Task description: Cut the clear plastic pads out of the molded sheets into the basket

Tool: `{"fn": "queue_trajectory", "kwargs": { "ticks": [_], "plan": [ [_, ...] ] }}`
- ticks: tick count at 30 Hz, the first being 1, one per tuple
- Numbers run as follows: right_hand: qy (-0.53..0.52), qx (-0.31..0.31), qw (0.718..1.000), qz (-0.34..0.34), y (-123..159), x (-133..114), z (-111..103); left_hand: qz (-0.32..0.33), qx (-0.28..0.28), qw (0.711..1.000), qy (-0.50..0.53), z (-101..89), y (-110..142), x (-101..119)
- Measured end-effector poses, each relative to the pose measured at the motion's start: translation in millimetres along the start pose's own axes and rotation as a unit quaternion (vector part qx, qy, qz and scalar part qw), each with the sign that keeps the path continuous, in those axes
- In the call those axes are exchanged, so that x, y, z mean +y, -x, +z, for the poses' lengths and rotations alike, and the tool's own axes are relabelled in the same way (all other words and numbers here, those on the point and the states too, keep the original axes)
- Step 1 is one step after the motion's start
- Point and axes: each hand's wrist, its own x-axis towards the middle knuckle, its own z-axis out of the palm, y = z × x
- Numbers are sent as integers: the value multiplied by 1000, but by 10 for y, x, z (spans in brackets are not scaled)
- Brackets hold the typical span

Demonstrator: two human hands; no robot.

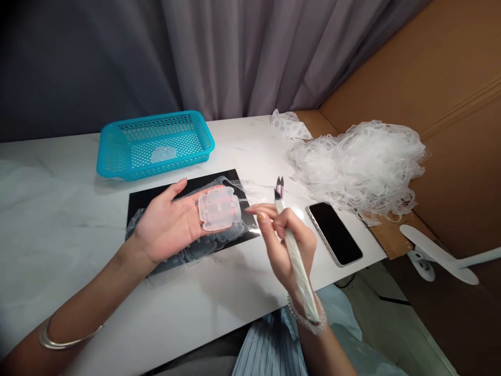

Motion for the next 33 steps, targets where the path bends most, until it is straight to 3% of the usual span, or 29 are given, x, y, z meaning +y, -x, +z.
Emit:
{"fn": "queue_trajectory", "kwargs": {
  "ticks": [2, 9, 18, 33],
  "plan": [
    [7, 30, 999, 34, -9, 11, -27, 3, -8, 1000, -2, 6, 16, 5],
    [17, 16, 996, 83, 26, 52, 9, 10, -24, 1000, -14, 54, 79, -10],
    [43, -23, 992, 112, -5, 24, 46, 12, -24, 999, -41, 130, 123, -15],
    [47, 0, 991, 123, -7, 47, 56, 28, 20, 997, -73, 28, 24, -39]
  ]
}}
